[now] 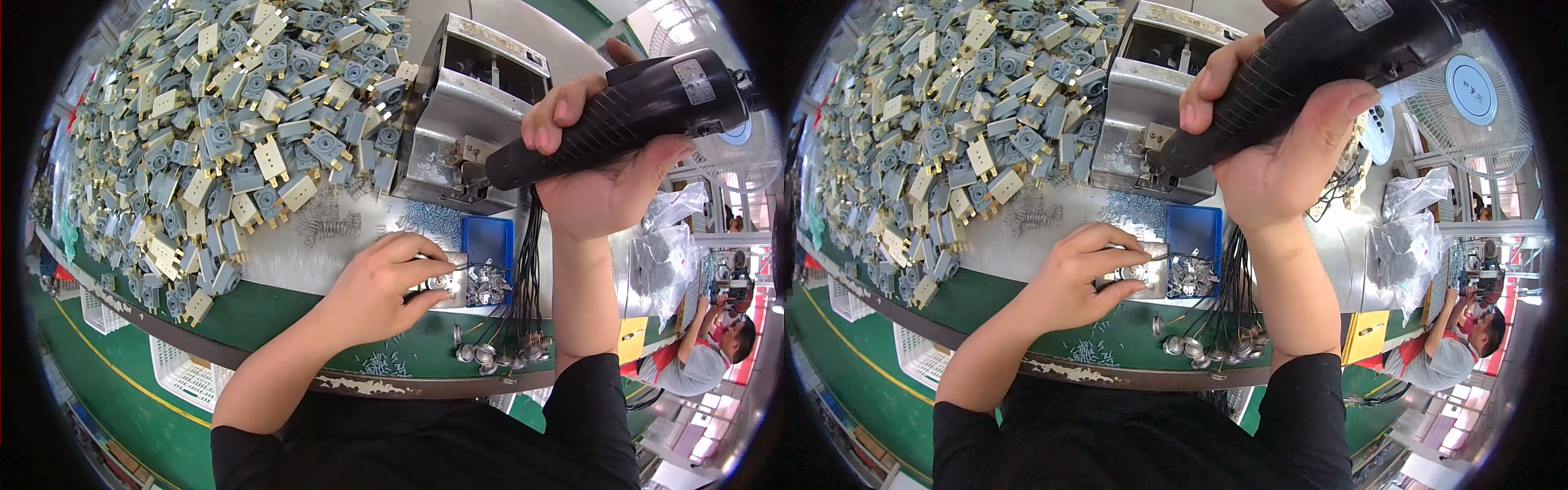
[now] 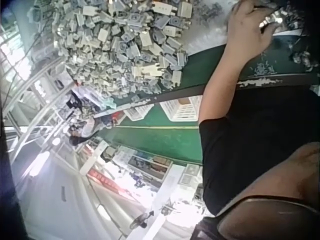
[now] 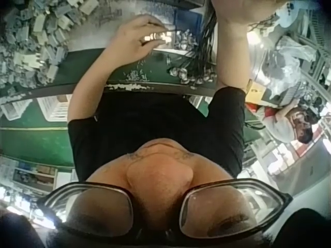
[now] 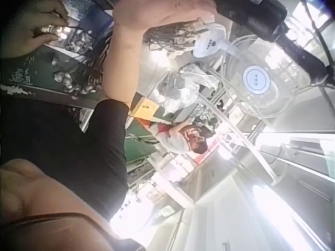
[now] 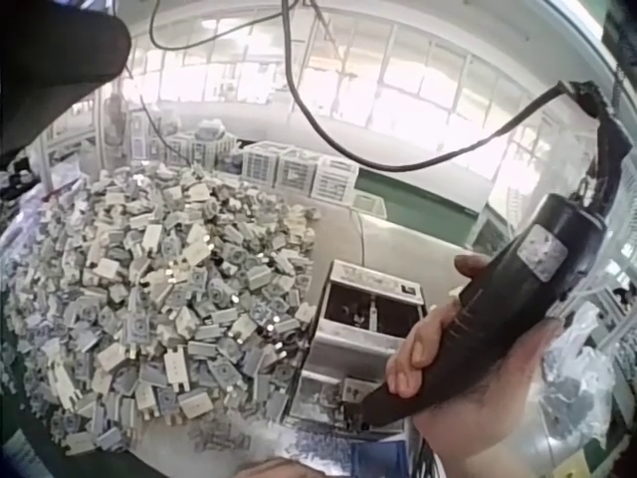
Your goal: Assembling and inspecting small electronic or mechanical switches at a factory workbench using an electric screwdriver.
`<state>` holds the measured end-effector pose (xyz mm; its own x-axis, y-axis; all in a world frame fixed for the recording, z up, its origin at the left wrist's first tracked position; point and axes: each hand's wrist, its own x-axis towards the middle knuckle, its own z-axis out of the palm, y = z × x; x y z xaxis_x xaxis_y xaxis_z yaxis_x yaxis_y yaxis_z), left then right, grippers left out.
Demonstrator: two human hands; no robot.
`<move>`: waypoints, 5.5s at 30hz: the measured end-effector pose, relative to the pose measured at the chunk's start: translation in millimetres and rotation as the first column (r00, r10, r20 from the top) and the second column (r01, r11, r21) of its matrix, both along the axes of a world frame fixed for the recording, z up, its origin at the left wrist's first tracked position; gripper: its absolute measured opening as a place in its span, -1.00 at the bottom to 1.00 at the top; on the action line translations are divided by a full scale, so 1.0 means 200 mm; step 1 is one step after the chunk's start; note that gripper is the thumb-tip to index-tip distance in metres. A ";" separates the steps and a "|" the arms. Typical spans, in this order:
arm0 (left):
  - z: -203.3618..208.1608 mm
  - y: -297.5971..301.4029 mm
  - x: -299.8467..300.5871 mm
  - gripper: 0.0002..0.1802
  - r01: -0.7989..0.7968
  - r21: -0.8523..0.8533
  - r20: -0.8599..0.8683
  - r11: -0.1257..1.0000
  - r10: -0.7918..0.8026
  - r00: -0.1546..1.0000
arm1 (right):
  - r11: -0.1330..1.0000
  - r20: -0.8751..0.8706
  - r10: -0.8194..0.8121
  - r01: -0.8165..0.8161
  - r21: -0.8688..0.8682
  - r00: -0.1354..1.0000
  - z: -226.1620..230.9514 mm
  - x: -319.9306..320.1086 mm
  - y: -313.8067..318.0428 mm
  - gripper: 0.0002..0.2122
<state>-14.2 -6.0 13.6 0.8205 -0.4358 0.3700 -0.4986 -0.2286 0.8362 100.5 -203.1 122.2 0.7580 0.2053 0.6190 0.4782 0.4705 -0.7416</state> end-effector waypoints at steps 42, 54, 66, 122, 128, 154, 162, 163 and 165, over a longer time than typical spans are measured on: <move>-0.05 0.01 -0.02 -0.67 -0.017 -0.028 -0.001 0.999 0.017 1.000 | 0.965 -0.175 0.174 -0.203 -0.166 0.969 -0.09 -0.41 0.01 0.05; -0.04 -0.01 -0.01 -0.76 -0.011 -0.030 -0.018 0.999 0.010 1.000 | 0.956 -0.026 0.250 -0.251 -0.150 0.968 -0.14 -0.40 0.02 -0.10; -0.03 -0.01 -0.01 -0.73 -0.017 -0.012 0.031 1.000 0.017 0.999 | 0.948 -0.036 0.261 -0.263 -0.181 0.965 -0.13 -0.41 0.00 -0.06; -0.05 0.03 -0.03 -0.73 -0.031 0.003 -0.001 1.000 0.031 1.000 | 0.962 -0.186 0.188 -0.219 -0.160 0.964 -0.08 -0.39 0.15 0.05; -0.07 0.02 -0.03 -0.73 -0.032 0.007 0.011 0.999 0.032 0.999 | 0.962 -0.161 0.190 -0.217 -0.166 0.968 -0.10 -0.40 0.15 0.05; -0.06 0.03 -0.02 -0.70 -0.006 -0.010 -0.054 1.000 0.005 0.999 | 0.901 0.051 0.399 -0.381 -0.210 0.916 -0.19 -0.33 0.15 -0.01; -0.06 0.02 -0.03 -0.61 -0.003 -0.031 0.069 1.000 0.005 0.998 | 0.963 -0.048 0.204 -0.210 -0.172 0.978 0.02 -0.23 0.02 -0.05; -0.06 0.02 -0.03 -0.61 0.015 -0.026 0.083 1.000 -0.012 0.996 | 0.954 -0.052 0.235 -0.240 -0.179 0.971 0.01 -0.20 -0.01 -0.08; -0.06 0.01 -0.03 -0.52 -0.060 -0.092 0.117 0.994 0.071 0.991 | 0.924 -0.188 0.005 -0.076 -0.374 0.982 0.02 -0.19 -0.05 -0.07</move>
